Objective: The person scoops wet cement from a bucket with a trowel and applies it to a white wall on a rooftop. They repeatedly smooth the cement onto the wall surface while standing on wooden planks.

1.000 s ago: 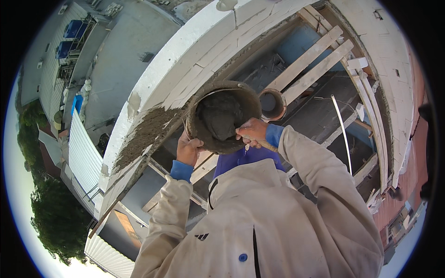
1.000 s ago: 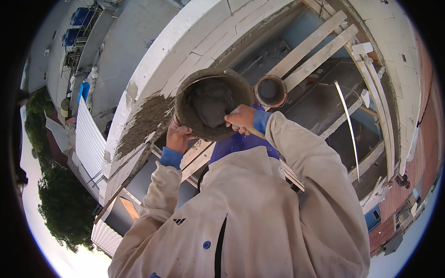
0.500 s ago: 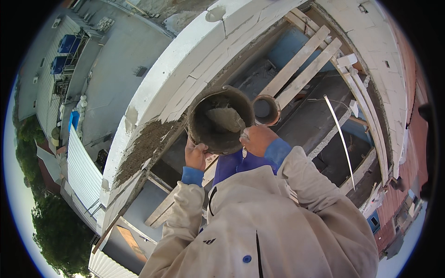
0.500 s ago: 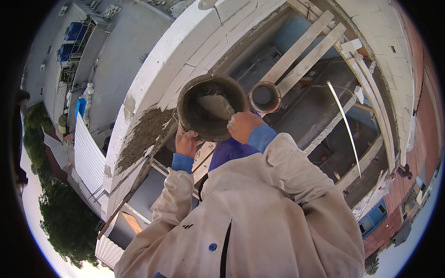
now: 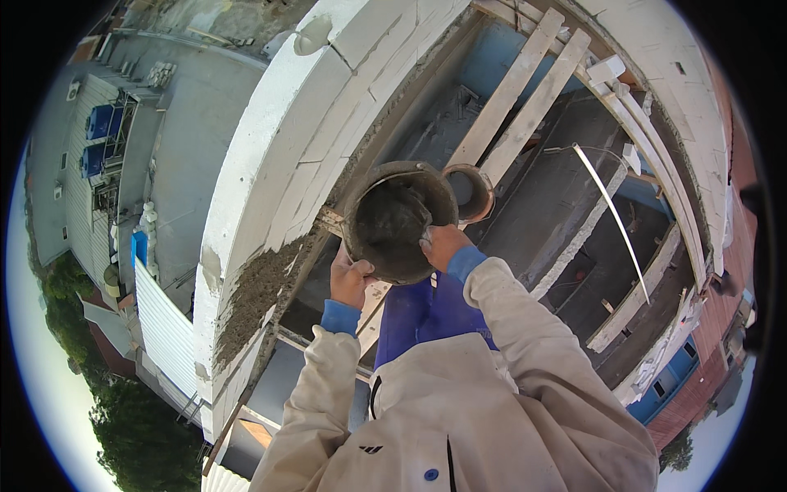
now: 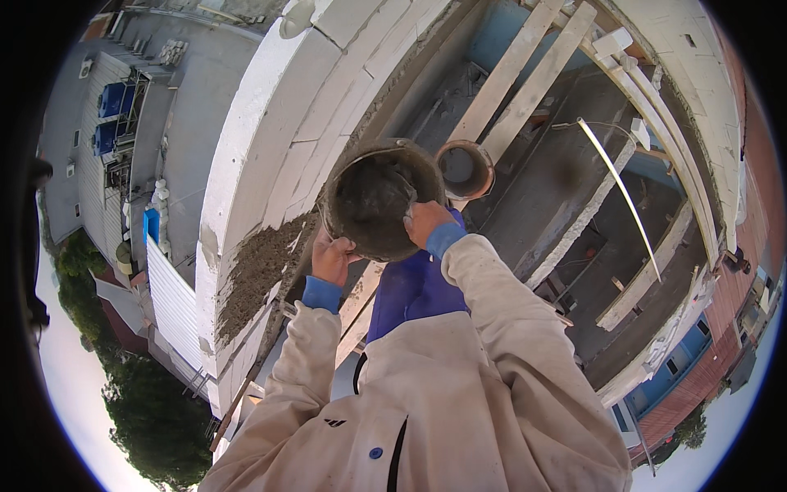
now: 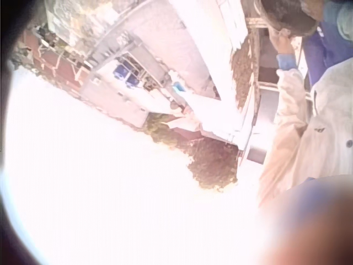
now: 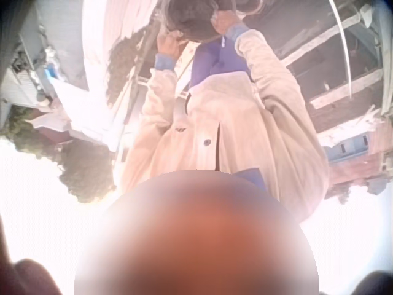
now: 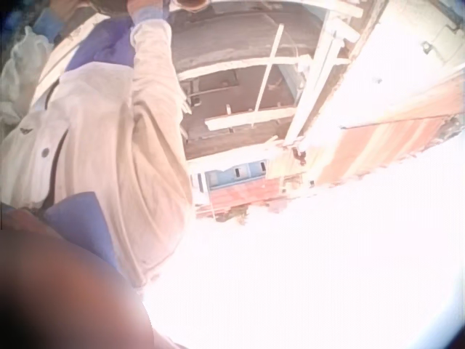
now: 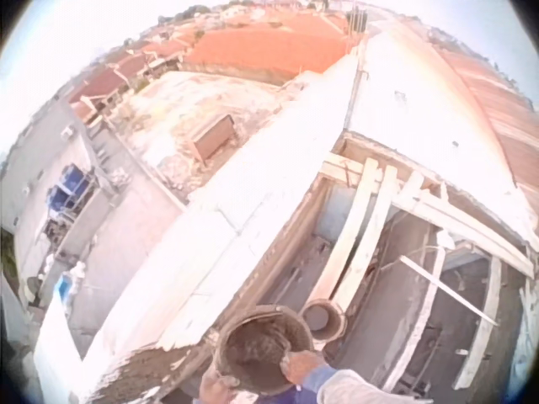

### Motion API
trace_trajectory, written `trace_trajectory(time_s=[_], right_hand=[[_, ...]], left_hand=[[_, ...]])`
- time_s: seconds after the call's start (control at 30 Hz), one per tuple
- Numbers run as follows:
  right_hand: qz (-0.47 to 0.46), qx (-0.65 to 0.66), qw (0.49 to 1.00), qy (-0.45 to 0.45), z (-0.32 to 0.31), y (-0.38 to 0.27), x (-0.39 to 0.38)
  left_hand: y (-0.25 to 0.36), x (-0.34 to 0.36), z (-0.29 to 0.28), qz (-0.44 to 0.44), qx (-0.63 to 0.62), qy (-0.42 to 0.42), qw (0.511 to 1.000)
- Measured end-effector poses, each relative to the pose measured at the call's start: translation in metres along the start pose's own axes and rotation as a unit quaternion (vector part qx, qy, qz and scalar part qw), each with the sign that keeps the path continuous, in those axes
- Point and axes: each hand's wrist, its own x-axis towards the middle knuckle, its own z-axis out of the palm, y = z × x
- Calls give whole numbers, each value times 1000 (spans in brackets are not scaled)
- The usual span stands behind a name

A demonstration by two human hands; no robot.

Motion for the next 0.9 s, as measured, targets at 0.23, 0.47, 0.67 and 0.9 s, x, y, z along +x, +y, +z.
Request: trace_trajectory(time_s=[0.23,0.47,0.67,0.9], right_hand=[[38,90,994,51,59,55,40],[441,359,791,224,188,345,119],[527,619,559,162,322,444,186],[368,773,478,197,324,414,170]], left_hand=[[-49,85,-9,-19,-41,-18,999],[-121,194,-18,0,-78,-8,997],[-185,257,-55,-12,-103,18,994],[-250,300,-73,-52,-171,120,977]])
